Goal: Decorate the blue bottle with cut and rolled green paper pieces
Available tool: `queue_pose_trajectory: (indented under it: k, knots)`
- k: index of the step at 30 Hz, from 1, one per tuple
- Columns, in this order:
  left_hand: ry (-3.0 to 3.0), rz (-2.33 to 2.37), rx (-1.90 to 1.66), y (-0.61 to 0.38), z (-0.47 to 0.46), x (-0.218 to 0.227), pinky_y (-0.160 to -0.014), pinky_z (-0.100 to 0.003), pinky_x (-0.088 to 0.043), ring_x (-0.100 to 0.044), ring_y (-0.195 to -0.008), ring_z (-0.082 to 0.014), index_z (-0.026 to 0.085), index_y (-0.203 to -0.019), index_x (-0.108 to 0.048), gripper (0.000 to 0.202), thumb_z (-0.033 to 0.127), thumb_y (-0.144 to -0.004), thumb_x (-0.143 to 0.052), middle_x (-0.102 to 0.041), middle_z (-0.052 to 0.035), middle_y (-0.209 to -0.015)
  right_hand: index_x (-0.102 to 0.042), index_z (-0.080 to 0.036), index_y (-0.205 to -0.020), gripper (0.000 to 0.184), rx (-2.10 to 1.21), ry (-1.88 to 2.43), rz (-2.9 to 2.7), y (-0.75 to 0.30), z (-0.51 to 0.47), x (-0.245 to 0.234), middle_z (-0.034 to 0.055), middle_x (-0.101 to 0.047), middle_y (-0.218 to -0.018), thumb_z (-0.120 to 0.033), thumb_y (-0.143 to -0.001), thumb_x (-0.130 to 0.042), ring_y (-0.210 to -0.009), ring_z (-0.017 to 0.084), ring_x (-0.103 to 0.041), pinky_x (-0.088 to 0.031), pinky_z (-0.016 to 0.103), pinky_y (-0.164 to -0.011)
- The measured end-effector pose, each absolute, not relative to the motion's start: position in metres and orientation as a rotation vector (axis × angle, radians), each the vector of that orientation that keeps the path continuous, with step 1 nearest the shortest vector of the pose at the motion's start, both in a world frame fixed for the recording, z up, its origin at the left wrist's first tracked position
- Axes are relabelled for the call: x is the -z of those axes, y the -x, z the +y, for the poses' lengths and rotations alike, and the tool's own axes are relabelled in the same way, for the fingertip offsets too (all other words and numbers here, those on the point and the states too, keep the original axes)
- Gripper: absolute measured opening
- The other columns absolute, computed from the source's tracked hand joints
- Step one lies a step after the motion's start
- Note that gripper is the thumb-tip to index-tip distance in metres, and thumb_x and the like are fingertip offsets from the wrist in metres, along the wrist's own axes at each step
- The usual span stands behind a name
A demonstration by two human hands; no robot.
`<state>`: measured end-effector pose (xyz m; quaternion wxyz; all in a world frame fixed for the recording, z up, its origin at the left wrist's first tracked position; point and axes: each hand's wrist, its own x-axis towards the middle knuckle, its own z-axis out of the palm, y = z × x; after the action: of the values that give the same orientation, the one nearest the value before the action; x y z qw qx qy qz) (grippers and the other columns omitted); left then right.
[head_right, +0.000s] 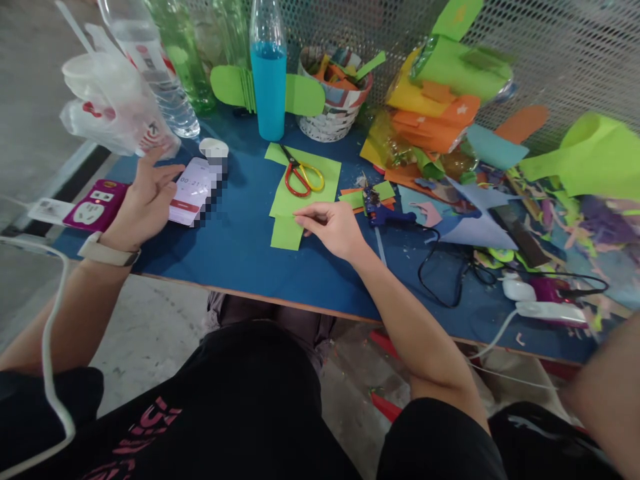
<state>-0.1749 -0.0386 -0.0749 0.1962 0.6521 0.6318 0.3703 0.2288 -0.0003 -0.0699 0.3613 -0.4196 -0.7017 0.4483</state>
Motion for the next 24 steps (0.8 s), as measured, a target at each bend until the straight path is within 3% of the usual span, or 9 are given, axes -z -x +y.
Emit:
queue_pose_trajectory:
  k: [7, 12, 17, 21, 24]
  knots:
    - [-1.846, 1.797, -0.975, 0.177, -0.036, 0.075, -0.140, -0.063, -0.048, -0.065, -0.162, -0.0332, 0.021, -0.178, -0.034, 0.074, 0.037, -0.112, -0.061, -0.067, -0.0156, -0.172, -0.096, -0.023, -0.104, 0.051, -1.165, 1.079, -1.800, -0.230, 0.001, 0.073, 0.0073, -0.088, -0.086, -0.071, -0.086, -0.100, -0.070, 0.023, -0.082, -0.079, 0.045, -0.073]
    - [-1.857, 1.696, -1.054, 0.178, -0.036, 0.074, -0.145, -0.061, -0.040, -0.051, -0.173, -0.0283, 0.021, -0.173, -0.043, 0.061, 0.037, -0.116, -0.058, -0.072, -0.0102, -0.168, -0.096, -0.022, -0.103, 0.052, -1.164, 1.080, -1.808, -0.230, 0.001, 0.071, 0.0071, -0.088, -0.085, -0.071, -0.086, -0.099, -0.069, 0.023, -0.082, -0.078, 0.044, -0.073]
    - [-1.891, 1.775, -1.092, 0.175, -0.041, 0.067, -0.135, -0.051, -0.050, -0.069, -0.146, -0.0225, 0.028, -0.174, -0.041, 0.062, 0.037, -0.115, -0.057, -0.071, -0.0013, -0.167, -0.096, -0.022, -0.103, 0.052, -1.166, 1.087, -1.813, -0.229, 0.000, 0.070, 0.0072, -0.088, -0.086, -0.071, -0.086, -0.099, -0.071, 0.023, -0.082, -0.079, 0.045, -0.074]
    - [-1.908, 1.922, -1.081, 0.172, -0.044, 0.062, -0.129, -0.043, -0.052, -0.070, -0.138, -0.0201, 0.026, -0.167, -0.048, 0.054, 0.030, -0.114, -0.056, -0.077, 0.0015, -0.155, -0.096, -0.021, -0.105, 0.051, -1.158, 1.082, -1.831, -0.230, 0.000, 0.070, 0.0087, -0.088, -0.087, -0.070, -0.090, -0.096, -0.071, 0.023, -0.082, -0.079, 0.044, -0.075]
    - [-1.896, 1.997, -1.060, 0.172, -0.043, 0.062, -0.126, -0.043, -0.054, -0.074, -0.125, -0.0199, 0.025, -0.163, -0.051, 0.054, 0.022, -0.109, -0.055, -0.082, 0.0020, -0.143, -0.096, -0.020, -0.106, 0.051, -1.156, 1.084, -1.833, -0.230, 0.000, 0.070, 0.0085, -0.088, -0.087, -0.069, -0.089, -0.097, -0.071, 0.023, -0.082, -0.079, 0.044, -0.074]
